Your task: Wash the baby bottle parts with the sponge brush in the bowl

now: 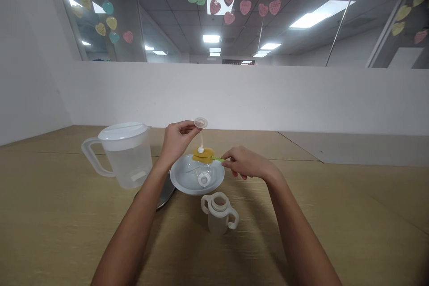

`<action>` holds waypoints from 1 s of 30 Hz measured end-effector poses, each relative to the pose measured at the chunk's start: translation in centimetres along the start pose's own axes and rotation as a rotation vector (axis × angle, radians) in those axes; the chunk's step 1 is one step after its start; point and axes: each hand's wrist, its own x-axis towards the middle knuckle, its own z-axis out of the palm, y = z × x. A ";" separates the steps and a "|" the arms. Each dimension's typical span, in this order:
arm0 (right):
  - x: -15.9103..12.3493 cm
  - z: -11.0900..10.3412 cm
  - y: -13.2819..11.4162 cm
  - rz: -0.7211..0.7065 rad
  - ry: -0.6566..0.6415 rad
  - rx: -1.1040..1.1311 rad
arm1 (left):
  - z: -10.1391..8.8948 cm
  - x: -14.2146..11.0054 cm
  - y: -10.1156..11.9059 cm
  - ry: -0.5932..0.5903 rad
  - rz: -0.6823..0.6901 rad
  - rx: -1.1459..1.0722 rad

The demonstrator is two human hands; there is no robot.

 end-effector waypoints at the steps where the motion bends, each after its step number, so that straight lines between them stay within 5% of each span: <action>1: -0.1 -0.1 0.0 -0.001 -0.008 0.010 | -0.2 0.1 -0.1 0.005 0.001 0.023; 12: -1.5 -0.7 -0.6 -0.050 0.007 0.052 | -2.6 0.6 -1.5 0.083 0.004 0.409; 30: -3.3 -1.8 -0.7 0.055 0.024 0.041 | -2.9 0.8 -1.0 0.100 0.016 0.224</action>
